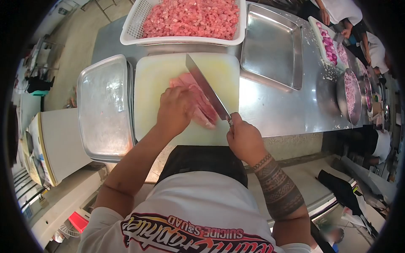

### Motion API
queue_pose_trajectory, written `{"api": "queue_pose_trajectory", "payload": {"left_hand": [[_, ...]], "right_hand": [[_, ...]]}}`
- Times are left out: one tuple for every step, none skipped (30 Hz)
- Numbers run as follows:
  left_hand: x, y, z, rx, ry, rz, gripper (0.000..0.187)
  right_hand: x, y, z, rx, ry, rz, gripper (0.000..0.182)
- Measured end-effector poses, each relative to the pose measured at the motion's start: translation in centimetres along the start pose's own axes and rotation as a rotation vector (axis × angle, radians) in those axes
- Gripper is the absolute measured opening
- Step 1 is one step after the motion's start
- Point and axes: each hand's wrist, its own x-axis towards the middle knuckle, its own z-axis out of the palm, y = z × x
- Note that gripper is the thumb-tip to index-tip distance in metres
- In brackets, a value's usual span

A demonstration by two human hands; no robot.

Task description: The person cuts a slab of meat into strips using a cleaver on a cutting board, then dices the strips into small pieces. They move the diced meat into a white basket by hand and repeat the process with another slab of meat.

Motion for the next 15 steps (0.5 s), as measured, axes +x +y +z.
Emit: {"api": "queue_pose_trajectory", "payload": {"left_hand": [[0.0, -0.2, -0.1, 0.022, 0.013, -0.041, 0.033], [-0.1, -0.4, -0.2, 0.044, 0.025, -0.079, 0.033], [-0.2, -0.9, -0.3, 0.025, 0.052, -0.112, 0.035], [-0.3, -1.3, -0.5, 0.006, 0.08, -0.145, 0.036], [-0.5, -1.6, -0.6, -0.014, 0.108, -0.178, 0.037], [-0.4, -1.3, -0.7, -0.016, 0.1, -0.179, 0.038], [-0.4, -1.0, -1.0, -0.018, 0.094, -0.18, 0.039], [-0.3, -0.8, -1.1, -0.019, 0.089, -0.182, 0.039], [-0.2, -0.7, -1.2, -0.003, 0.08, -0.186, 0.04], [-0.2, -0.5, -1.1, 0.013, 0.071, -0.191, 0.042], [-0.2, -0.5, -1.1, 0.029, 0.06, -0.198, 0.043], [-0.1, -0.6, -1.3, 0.011, 0.009, -0.233, 0.045], [0.0, -0.7, -1.5, -0.009, -0.043, -0.267, 0.048], [0.2, -0.8, -1.6, -0.028, -0.094, -0.301, 0.05], [0.3, -1.0, -1.7, -0.03, -0.108, -0.301, 0.052]], "right_hand": [[-0.1, 0.1, -0.1, -0.015, 0.013, -0.002, 0.032], [-0.5, 0.2, -0.3, -0.029, 0.027, -0.003, 0.032], [-0.7, 0.3, -0.4, -0.043, 0.044, -0.003, 0.032], [-0.9, 0.4, -0.6, -0.052, 0.066, -0.009, 0.032], [-1.0, 0.6, -0.7, -0.06, 0.087, -0.014, 0.032], [-1.2, 0.7, -0.8, -0.07, 0.108, -0.019, 0.033], [-1.3, 0.8, -0.9, -0.064, 0.104, -0.013, 0.032], [-1.3, 0.9, -1.0, -0.058, 0.102, -0.009, 0.032], [-1.3, 0.7, -1.1, -0.052, 0.099, -0.007, 0.032], [-1.5, 0.4, -1.4, -0.018, 0.087, -0.017, 0.031], [-2.0, -0.3, -1.7, 0.016, 0.073, -0.026, 0.03], [-2.5, -0.9, -2.1, 0.051, 0.06, -0.033, 0.029], [-3.0, -1.6, -2.5, 0.042, 0.027, -0.037, 0.028], [-3.5, -2.2, -2.8, 0.033, -0.005, -0.04, 0.027], [-3.9, -2.5, -3.0, 0.024, -0.037, -0.041, 0.026]]}}
